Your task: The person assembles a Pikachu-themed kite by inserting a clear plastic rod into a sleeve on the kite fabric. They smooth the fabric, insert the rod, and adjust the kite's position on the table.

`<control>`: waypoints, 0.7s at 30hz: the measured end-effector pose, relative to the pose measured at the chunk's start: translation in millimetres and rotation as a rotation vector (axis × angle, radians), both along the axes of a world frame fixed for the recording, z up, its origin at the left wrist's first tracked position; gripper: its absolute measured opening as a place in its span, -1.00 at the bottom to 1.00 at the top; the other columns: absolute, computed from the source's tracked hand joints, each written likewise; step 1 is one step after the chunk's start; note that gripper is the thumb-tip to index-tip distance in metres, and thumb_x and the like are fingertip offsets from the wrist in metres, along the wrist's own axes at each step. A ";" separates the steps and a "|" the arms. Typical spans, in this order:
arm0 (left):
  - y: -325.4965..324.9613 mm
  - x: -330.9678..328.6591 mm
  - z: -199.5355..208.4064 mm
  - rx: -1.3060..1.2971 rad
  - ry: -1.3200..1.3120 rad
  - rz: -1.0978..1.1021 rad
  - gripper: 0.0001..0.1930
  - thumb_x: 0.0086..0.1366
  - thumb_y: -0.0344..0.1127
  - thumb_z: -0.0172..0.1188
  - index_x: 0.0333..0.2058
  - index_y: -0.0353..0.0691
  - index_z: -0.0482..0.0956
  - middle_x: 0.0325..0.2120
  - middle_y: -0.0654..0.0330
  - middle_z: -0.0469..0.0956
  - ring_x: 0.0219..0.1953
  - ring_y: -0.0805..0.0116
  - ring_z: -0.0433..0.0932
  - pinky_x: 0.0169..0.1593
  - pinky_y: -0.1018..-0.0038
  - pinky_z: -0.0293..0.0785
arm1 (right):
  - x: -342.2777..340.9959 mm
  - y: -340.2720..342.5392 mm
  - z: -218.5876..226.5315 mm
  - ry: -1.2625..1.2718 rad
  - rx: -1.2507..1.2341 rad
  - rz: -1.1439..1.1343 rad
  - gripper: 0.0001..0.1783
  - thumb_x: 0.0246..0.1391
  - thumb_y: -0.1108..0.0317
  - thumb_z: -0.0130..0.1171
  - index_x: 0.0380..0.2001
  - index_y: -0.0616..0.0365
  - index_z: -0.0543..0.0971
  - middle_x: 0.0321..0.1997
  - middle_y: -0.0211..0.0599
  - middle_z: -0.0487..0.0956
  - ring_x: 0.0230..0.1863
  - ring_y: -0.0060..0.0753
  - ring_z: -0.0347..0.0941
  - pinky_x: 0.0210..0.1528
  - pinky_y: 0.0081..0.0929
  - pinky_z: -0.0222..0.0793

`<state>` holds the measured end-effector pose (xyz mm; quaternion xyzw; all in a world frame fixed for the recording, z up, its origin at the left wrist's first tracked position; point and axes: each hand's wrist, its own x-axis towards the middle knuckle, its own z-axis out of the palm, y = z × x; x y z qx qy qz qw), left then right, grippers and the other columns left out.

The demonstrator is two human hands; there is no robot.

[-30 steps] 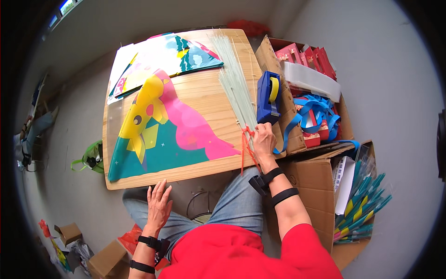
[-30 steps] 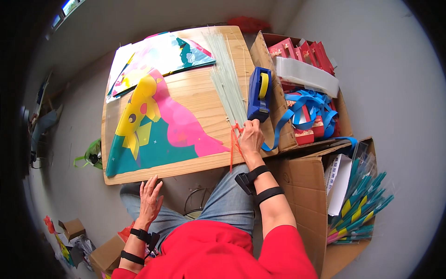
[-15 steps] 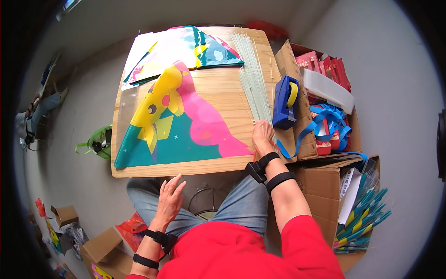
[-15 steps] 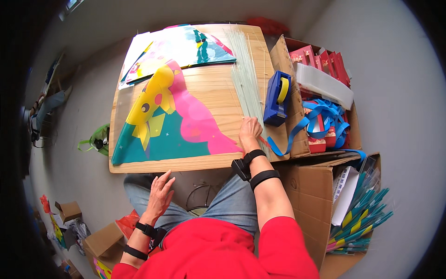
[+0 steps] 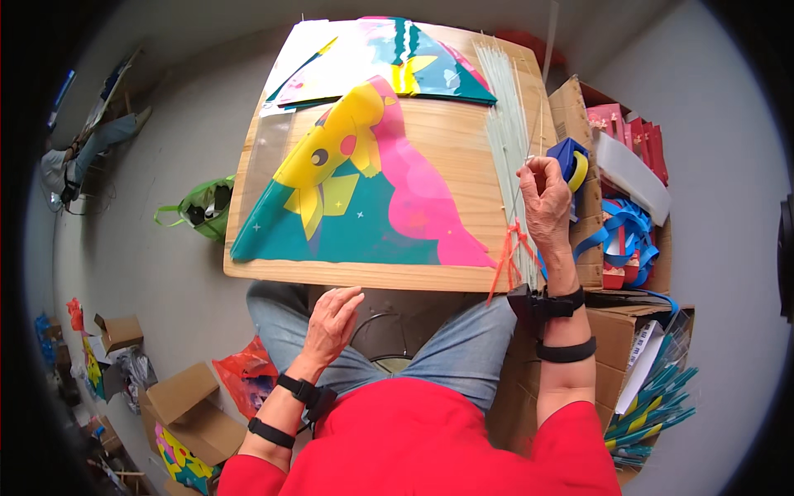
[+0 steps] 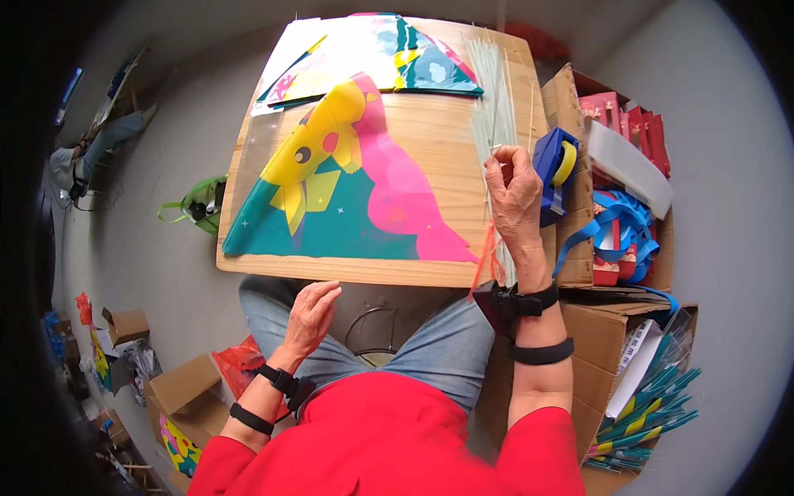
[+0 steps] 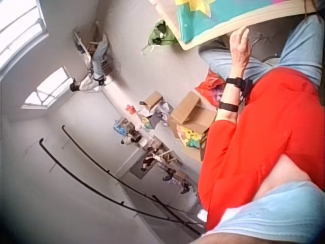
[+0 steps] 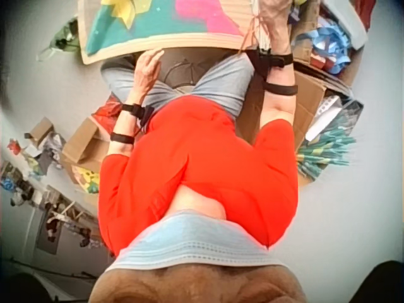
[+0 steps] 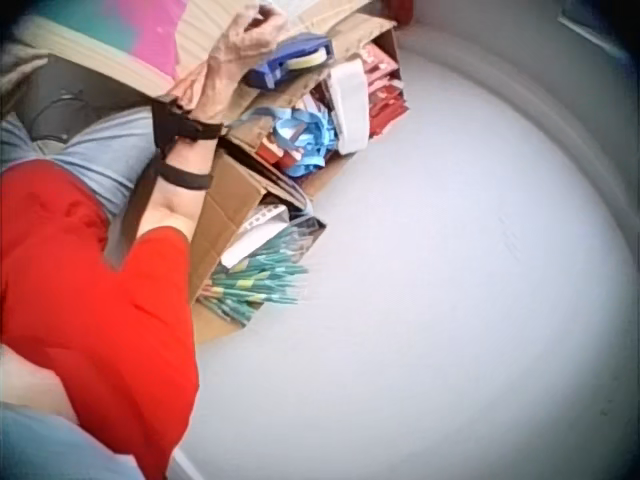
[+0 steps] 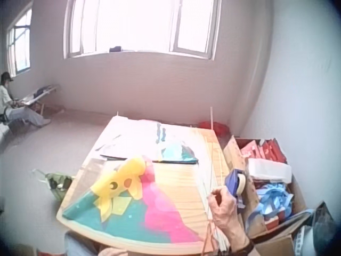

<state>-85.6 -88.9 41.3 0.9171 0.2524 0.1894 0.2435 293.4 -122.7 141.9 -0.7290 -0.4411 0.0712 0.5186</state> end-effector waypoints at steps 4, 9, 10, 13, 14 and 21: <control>1.9 -0.2 -9.8 0.058 -0.010 -0.059 -0.63 0.10 -0.46 0.24 -0.07 -0.19 0.51 -0.11 0.20 0.49 -0.03 0.19 0.46 0.09 0.25 0.36 | -81.4 11.4 -22.4 -0.497 -0.161 0.313 -0.90 0.06 0.45 0.13 -0.38 0.13 0.40 -0.42 -0.20 0.47 -0.36 -0.13 0.49 -0.40 -0.27 0.39; 10.6 5.2 -10.0 0.127 -0.020 0.004 -0.63 0.09 -0.45 0.25 -0.07 -0.16 0.52 -0.12 0.24 0.49 -0.02 0.24 0.44 0.07 0.28 0.33 | -115.1 -8.8 -111.1 -0.820 -0.430 0.370 -0.91 -0.08 0.45 0.06 -0.44 0.09 0.39 -0.41 -0.32 0.37 -0.33 -0.35 0.41 -0.39 -0.43 0.33; 12.7 5.2 -12.1 0.138 -0.012 0.016 -0.63 0.09 -0.45 0.25 -0.07 -0.15 0.52 -0.11 0.24 0.49 -0.02 0.24 0.44 0.07 0.28 0.33 | -117.3 -11.2 -117.2 -0.817 -0.434 0.382 -0.91 -0.08 0.45 0.06 -0.44 0.09 0.39 -0.41 -0.32 0.38 -0.31 -0.36 0.41 -0.38 -0.44 0.32; 19.1 10.6 -14.3 0.142 0.013 0.022 -0.60 0.08 -0.44 0.24 -0.04 -0.13 0.52 -0.10 0.26 0.48 0.00 0.24 0.42 0.08 0.27 0.32 | -123.0 -12.5 -121.3 -0.797 -0.417 0.418 -0.92 -0.08 0.44 0.06 -0.44 0.08 0.40 -0.40 -0.33 0.38 -0.29 -0.36 0.40 -0.34 -0.43 0.31; 20.6 14.5 -15.5 0.153 0.014 0.007 -0.60 0.08 -0.45 0.24 -0.04 -0.13 0.51 -0.10 0.26 0.48 0.00 0.24 0.43 0.06 0.28 0.32 | -124.6 -11.1 -121.6 -0.787 -0.407 0.429 -0.92 -0.07 0.44 0.06 -0.44 0.08 0.40 -0.40 -0.33 0.38 -0.29 -0.36 0.40 -0.32 -0.42 0.30; 35.8 56.9 -20.8 0.140 -0.071 0.218 -0.58 0.05 -0.38 0.32 -0.05 -0.01 0.53 -0.17 0.30 0.48 -0.09 0.25 0.42 -0.02 0.29 0.27 | -132.8 6.8 -125.8 -0.797 -0.326 0.440 -0.91 -0.08 0.42 0.08 -0.43 0.09 0.44 -0.39 -0.33 0.41 -0.32 -0.36 0.39 -0.33 -0.41 0.29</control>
